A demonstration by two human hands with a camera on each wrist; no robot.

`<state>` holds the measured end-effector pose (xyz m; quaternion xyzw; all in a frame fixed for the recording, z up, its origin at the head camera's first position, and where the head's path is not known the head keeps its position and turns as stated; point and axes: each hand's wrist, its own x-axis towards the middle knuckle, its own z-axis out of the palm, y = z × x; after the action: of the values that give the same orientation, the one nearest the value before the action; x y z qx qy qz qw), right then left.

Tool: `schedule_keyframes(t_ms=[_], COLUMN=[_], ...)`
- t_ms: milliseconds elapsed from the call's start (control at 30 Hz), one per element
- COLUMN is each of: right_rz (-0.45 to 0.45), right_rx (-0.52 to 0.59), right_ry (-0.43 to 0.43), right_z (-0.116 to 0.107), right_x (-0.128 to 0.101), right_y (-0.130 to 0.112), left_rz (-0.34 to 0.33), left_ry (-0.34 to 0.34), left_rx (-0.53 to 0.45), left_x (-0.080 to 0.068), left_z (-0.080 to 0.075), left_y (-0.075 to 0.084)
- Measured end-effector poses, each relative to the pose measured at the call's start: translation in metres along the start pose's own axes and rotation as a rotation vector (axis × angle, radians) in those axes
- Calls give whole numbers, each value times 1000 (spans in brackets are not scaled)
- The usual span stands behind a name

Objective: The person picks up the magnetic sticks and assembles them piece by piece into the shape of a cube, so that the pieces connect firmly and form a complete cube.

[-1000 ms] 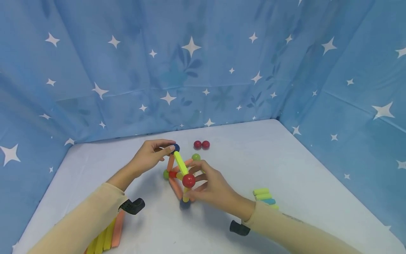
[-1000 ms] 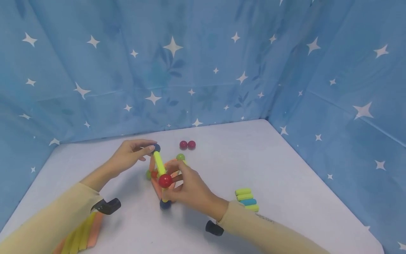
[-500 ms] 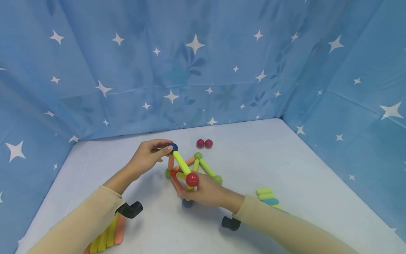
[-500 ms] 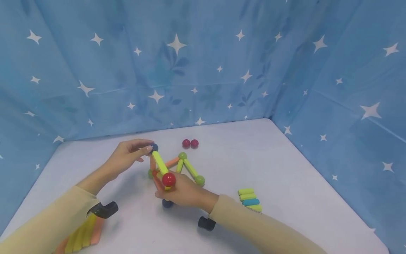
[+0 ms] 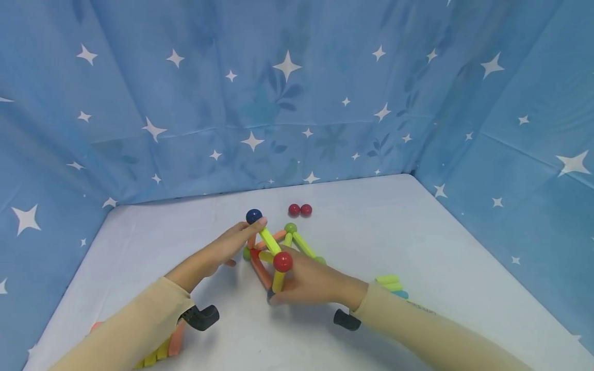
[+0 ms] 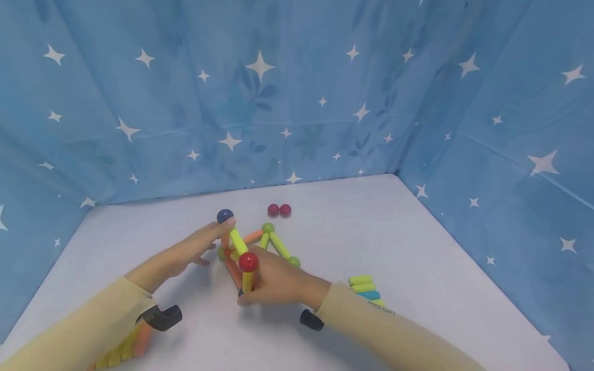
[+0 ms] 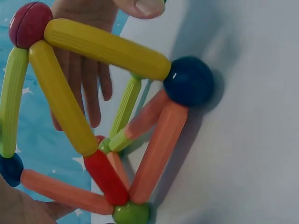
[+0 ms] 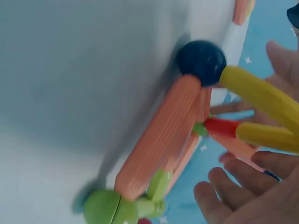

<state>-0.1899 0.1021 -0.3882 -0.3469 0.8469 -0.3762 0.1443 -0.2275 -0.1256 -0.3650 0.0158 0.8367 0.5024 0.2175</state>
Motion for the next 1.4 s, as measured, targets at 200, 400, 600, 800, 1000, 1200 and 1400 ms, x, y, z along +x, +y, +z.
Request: schedule_keyframes(t_ms=[200,400,600,800,1000,1200,1400], right_rz=[10,35,34,17,12,33,49], right_rx=[-74,-119,-214,-326,-443,-490,-498], right_ry=[32,67,128,193,209,202,203], right_z=[-8,-2,3,7,8,9,9], right_x=[-9,-9,-8,2,12,16,14], right_y=[1,0,-7,-11,-14,-19,-18], left_rz=[-42,30,112,129,113,100,100], left_ry=[-77,-106,-141,-159,-152,-140,-147], left_rx=[-28,-68,-119,-161,-208,-248,-257], left_x=[0,4,18,31,36,37,36], left_z=[3,5,6,2,-1,0,1], left_y=[-3,-6,-11,-11,-10,-9,-11])
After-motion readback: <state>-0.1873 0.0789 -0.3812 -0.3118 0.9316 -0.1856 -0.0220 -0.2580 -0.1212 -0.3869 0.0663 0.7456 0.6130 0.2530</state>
